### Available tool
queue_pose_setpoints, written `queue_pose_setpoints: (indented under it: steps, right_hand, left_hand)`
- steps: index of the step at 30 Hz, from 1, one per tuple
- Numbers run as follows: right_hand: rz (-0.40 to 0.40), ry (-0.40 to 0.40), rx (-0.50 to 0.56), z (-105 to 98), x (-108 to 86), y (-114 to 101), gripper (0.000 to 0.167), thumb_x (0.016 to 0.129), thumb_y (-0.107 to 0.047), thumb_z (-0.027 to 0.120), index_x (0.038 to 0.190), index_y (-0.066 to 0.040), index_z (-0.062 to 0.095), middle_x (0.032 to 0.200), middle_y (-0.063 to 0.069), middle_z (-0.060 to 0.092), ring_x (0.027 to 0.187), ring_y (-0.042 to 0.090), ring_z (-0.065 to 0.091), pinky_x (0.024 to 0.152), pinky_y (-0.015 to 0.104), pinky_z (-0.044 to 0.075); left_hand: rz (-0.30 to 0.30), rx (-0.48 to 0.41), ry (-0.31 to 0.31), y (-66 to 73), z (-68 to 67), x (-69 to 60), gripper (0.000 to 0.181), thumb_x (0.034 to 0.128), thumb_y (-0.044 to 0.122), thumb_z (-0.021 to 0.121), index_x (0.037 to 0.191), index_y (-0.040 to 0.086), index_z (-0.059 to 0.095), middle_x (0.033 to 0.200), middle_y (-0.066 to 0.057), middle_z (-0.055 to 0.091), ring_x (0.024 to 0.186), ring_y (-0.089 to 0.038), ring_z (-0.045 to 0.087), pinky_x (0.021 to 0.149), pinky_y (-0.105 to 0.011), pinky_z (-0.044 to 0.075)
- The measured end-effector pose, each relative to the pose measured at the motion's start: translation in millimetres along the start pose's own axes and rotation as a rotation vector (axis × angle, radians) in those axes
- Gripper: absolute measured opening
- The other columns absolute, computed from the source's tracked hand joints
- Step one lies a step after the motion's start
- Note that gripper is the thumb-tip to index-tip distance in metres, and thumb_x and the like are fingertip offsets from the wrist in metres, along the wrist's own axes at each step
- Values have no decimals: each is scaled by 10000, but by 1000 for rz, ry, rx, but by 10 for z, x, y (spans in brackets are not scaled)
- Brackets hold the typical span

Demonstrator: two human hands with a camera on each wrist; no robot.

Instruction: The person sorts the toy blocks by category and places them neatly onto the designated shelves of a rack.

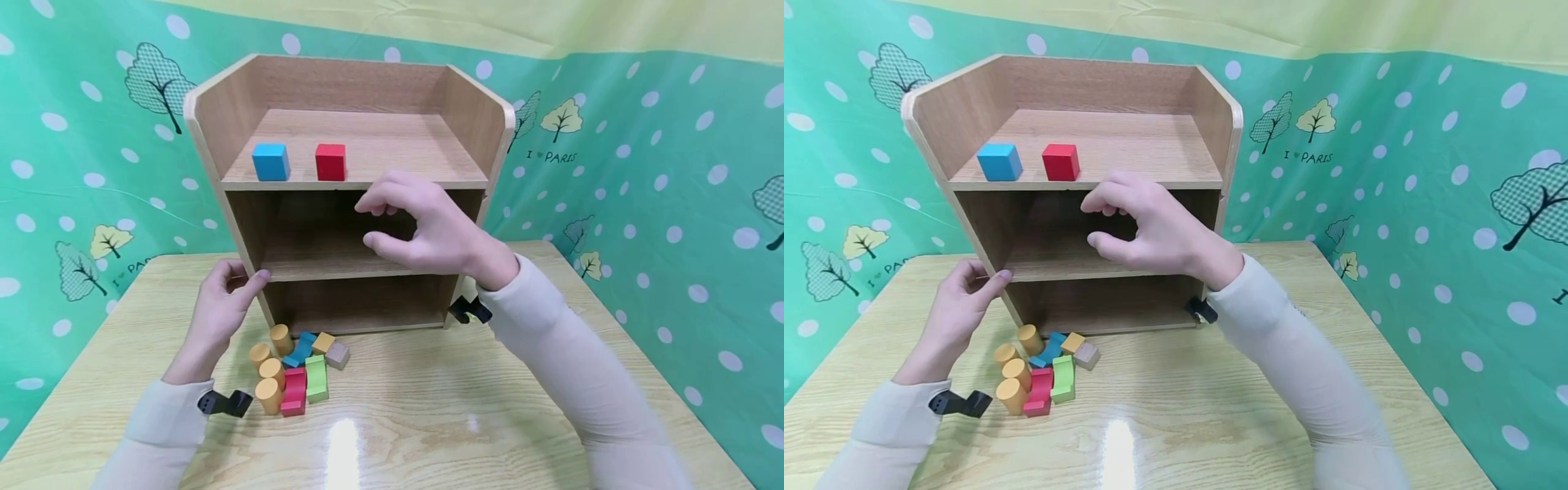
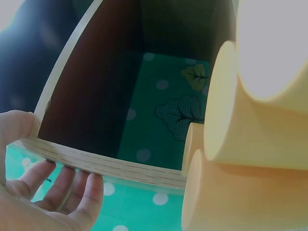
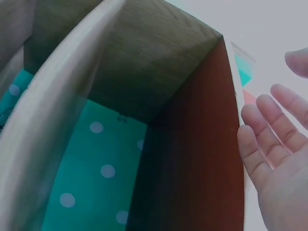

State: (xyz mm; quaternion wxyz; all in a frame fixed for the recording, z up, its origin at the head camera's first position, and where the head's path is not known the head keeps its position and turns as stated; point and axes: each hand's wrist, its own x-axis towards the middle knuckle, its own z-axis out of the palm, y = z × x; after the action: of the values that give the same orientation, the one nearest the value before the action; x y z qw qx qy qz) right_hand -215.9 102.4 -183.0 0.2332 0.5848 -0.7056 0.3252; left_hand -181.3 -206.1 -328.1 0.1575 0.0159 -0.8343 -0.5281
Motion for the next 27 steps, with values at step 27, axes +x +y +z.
queue_pose_setpoints:
  steps: [27]
  right_hand:
    - [21,-58,114,495,-401,38,233,827,-115,696,1049,-63,648,1020,25,616,922,167,566,829,292,475]
  left_hand:
    - [11,11,-3,2,3,-9,498,934,377,597,1231,-5,478,1169,-90,495,1035,-185,435,807,-267,410]
